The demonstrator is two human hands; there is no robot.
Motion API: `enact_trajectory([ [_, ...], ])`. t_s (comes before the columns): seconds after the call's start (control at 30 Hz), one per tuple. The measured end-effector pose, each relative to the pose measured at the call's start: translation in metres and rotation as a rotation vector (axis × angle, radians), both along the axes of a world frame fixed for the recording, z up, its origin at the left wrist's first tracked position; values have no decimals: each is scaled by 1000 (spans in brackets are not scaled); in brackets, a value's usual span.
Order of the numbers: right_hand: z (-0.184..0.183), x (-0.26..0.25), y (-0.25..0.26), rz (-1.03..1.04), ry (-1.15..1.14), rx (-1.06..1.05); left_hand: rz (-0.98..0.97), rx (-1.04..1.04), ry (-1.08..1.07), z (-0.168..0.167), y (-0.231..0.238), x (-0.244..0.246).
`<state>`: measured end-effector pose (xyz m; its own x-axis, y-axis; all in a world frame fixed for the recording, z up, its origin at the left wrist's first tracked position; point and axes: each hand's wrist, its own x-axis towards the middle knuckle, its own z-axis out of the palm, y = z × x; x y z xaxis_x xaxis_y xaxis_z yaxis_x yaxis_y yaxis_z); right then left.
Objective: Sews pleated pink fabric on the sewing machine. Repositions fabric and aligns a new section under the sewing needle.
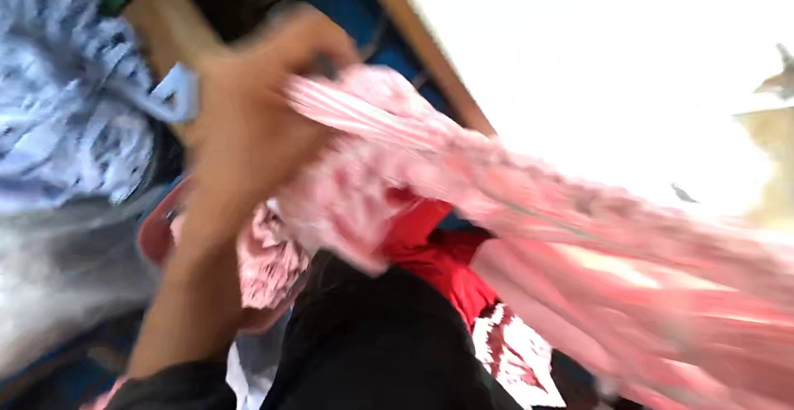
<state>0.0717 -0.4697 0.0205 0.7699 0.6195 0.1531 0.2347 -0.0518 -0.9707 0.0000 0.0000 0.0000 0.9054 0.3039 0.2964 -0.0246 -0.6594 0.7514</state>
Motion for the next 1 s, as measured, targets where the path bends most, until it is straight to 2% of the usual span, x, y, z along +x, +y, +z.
enact_trajectory([
  [0.03, 12, -5, 18, -51, 48, 35, 132, 143, 40, 23, 8, 10],
  [0.07, 26, -11, 41, -140, 149, -24, 230, 195, 24, 32, 5, 21],
  [0.1, 36, -14, 72, -273, 252, -169, 225, 208, -50, 27, -1, 30],
  [0.13, 32, -10, 80, -204, 303, -279, 80, 310, -129, 14, -1, 45],
  [0.17, 12, -12, 80, -142, 291, -320, -105, 515, -213, 9, -2, 78],
  [0.2, -13, -22, 78, -148, 270, -315, -337, 699, -515, 8, -5, 140],
  [0.23, -33, -35, 77, -197, 267, -331, -473, 747, -329, 42, -46, 177],
  [0.27, -46, -46, 77, -242, 255, -400, -555, 751, -237, 56, -86, 206],
  [0.3, -54, -52, 77, -254, 230, -491, -622, 741, -248, 51, -113, 225],
  [0.37, -60, -61, 68, -139, 156, -677, -718, 652, -343, 5, -137, 250],
  [0.43, -48, -61, 50, 15, 148, -865, -681, 549, -220, -42, -142, 261],
  [0.5, -32, -52, 23, 47, 92, -946, -647, 497, -38, -61, -143, 266],
  [0.57, -17, -24, 9, -55, -127, -882, -625, 482, 17, -62, -146, 263],
  [0.63, -8, 25, 27, -285, -311, -709, -621, 498, 52, -56, -155, 247],
  [0.7, -24, 79, 64, -487, -462, -539, -629, 515, 64, -54, -165, 229],
  [0.73, -39, 103, 79, -525, -514, -531, -633, 527, 62, -53, -168, 223],
  [0.8, -64, 128, 99, -527, -526, -647, -625, 581, 48, -46, -171, 219],
  [0.9, -80, 113, 105, -524, -513, -752, -601, 670, -88, -34, -181, 237],
  [1.0, -81, 91, 82, -567, -499, -794, -632, 632, -132, -49, -211, 262],
])
